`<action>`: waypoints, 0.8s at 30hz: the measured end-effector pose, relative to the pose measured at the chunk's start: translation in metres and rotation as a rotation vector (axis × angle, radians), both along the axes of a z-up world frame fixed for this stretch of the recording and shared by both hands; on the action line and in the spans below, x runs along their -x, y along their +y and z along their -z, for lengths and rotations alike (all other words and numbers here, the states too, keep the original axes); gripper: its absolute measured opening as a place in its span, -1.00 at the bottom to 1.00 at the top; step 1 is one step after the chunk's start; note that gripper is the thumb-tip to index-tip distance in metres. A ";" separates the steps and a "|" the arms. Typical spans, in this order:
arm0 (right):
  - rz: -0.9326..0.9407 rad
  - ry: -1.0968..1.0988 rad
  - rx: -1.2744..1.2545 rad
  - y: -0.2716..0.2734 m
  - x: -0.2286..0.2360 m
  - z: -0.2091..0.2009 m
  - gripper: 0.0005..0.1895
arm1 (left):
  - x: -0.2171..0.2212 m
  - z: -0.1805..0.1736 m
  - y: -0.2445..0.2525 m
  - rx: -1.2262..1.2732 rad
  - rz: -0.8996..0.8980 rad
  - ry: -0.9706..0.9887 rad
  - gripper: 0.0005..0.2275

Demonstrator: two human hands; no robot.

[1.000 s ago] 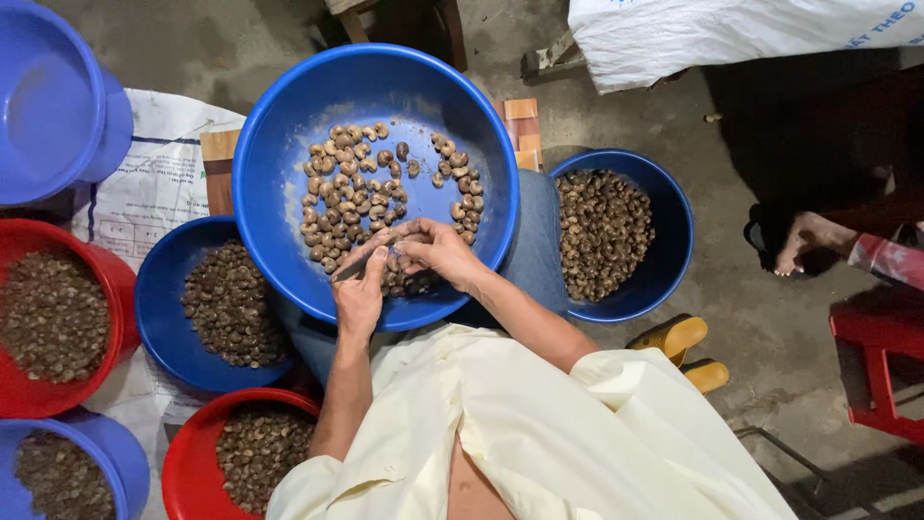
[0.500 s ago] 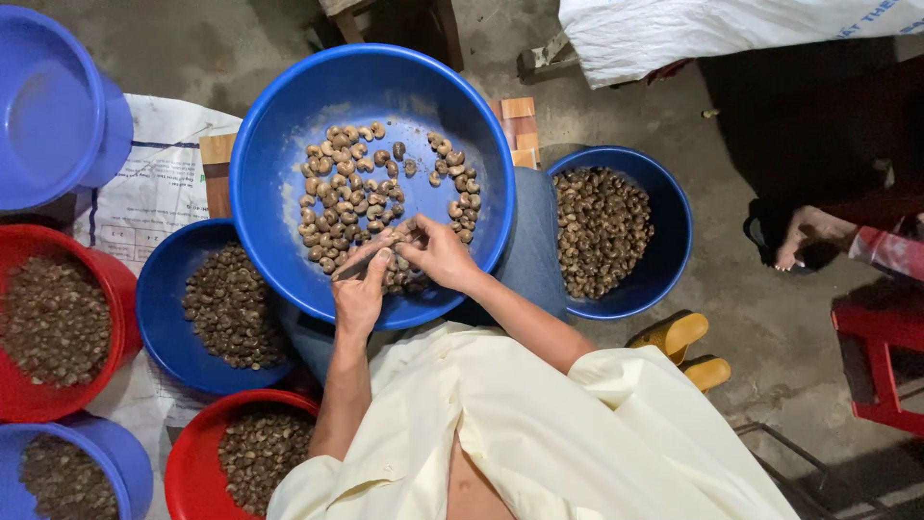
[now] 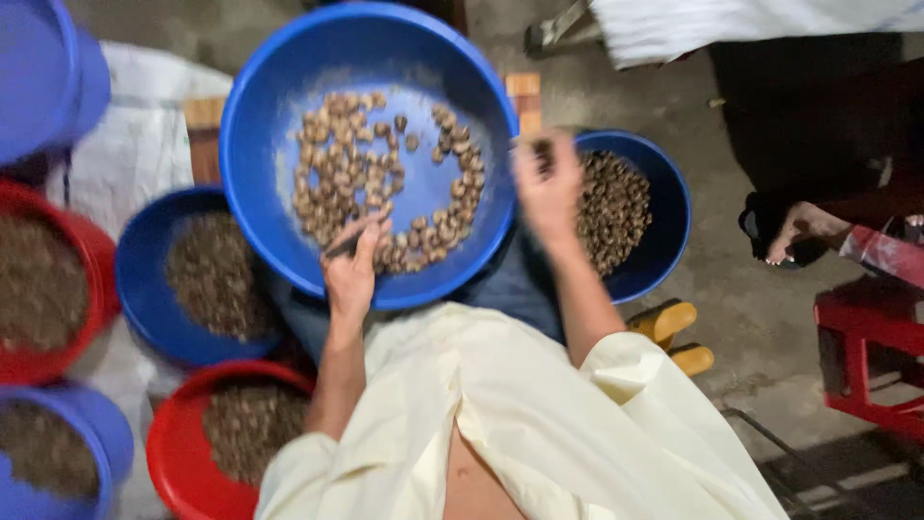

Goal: Cleaning and scraping individual nuts using a small hand tool in a processing facility.

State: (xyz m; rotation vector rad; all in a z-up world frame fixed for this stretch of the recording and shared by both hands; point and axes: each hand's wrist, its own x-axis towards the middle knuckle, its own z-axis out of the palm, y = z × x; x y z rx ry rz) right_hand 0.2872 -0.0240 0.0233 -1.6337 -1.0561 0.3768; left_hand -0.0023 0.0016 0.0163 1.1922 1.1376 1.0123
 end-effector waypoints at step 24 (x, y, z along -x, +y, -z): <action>-0.549 -0.623 0.291 0.007 0.077 0.015 -0.79 | 0.007 0.007 -0.010 0.003 0.004 -0.020 -0.80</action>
